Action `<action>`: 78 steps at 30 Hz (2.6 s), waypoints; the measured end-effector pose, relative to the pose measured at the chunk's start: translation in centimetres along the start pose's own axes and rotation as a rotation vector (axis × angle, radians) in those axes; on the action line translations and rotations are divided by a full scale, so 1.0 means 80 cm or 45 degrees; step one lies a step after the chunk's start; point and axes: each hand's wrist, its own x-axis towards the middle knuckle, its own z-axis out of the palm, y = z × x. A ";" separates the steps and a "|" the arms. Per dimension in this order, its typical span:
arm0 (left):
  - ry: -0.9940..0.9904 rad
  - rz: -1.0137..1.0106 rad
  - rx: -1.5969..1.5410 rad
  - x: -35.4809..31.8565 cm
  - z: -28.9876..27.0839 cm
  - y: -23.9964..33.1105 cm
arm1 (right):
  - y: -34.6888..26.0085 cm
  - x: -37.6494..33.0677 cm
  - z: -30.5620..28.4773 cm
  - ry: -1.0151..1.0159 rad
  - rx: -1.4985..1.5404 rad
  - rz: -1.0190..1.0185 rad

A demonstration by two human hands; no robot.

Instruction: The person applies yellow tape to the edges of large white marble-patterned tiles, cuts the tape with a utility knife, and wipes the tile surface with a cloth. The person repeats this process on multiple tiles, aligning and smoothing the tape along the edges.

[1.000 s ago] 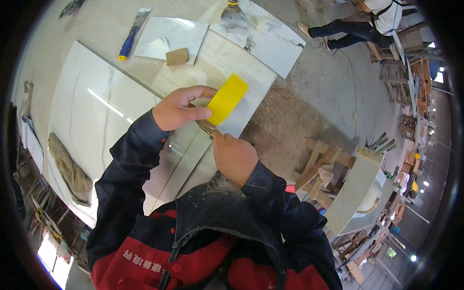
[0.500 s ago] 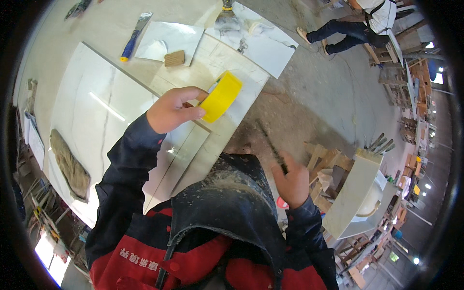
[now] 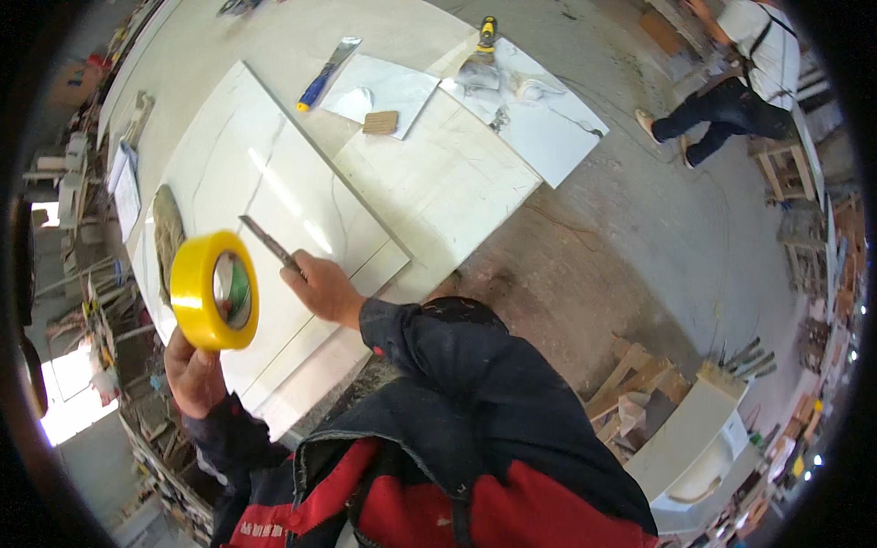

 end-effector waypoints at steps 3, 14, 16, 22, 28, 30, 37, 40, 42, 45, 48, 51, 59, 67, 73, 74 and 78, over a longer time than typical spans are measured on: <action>0.158 -0.060 -0.090 -0.067 0.003 -0.002 | 0.025 0.010 -0.023 0.122 0.087 -0.049; 0.072 -0.200 -0.117 -0.106 0.088 -0.013 | -0.061 -0.036 -0.242 0.793 0.362 -0.340; -0.140 -0.172 -0.033 -0.084 0.104 -0.013 | -0.121 -0.069 -0.251 0.546 0.139 -0.277; -0.708 0.203 0.305 -0.005 0.155 -0.032 | -0.241 -0.149 -0.248 -0.167 -0.579 -0.418; -0.892 -0.078 0.207 0.026 0.176 -0.058 | -0.231 -0.165 -0.263 -0.667 -1.042 -0.263; -1.003 0.195 0.038 0.044 0.176 -0.076 | -0.228 -0.174 -0.252 -0.779 -0.845 0.034; -0.627 -0.667 -1.182 0.056 0.167 -0.122 | -0.209 -0.205 -0.237 -0.603 -0.687 -0.229; -0.702 -0.687 -1.257 0.059 0.160 -0.137 | -0.210 -0.207 -0.226 -0.590 -0.665 -0.254; -0.724 -0.650 -1.195 0.060 0.155 -0.137 | -0.213 -0.209 -0.220 -0.540 -0.675 -0.249; -0.788 -0.599 -1.075 0.060 0.144 -0.138 | -0.211 -0.213 -0.215 -0.450 -0.621 -0.266; -0.764 -0.610 -1.053 0.051 0.141 -0.137 | -0.213 -0.215 -0.212 -0.368 -0.577 -0.278; -0.634 -0.649 -0.972 0.045 0.146 -0.135 | -0.207 -0.220 -0.213 -0.310 -0.544 -0.270; -0.285 -0.448 -0.371 0.067 0.151 -0.134 | -0.170 -0.239 -0.211 -0.058 -0.260 0.148; -0.130 -0.263 0.470 0.140 0.164 -0.170 | -0.075 -0.268 -0.202 0.174 -0.109 0.473; -0.029 -0.046 0.774 0.146 0.168 -0.184 | -0.070 -0.246 -0.180 0.329 -0.214 0.430; -0.022 -0.024 0.789 0.146 0.167 -0.186 | -0.078 -0.241 -0.177 0.334 -0.224 0.447; 0.063 0.089 0.905 0.150 0.168 -0.193 | -0.117 -0.211 -0.169 0.313 -0.288 0.500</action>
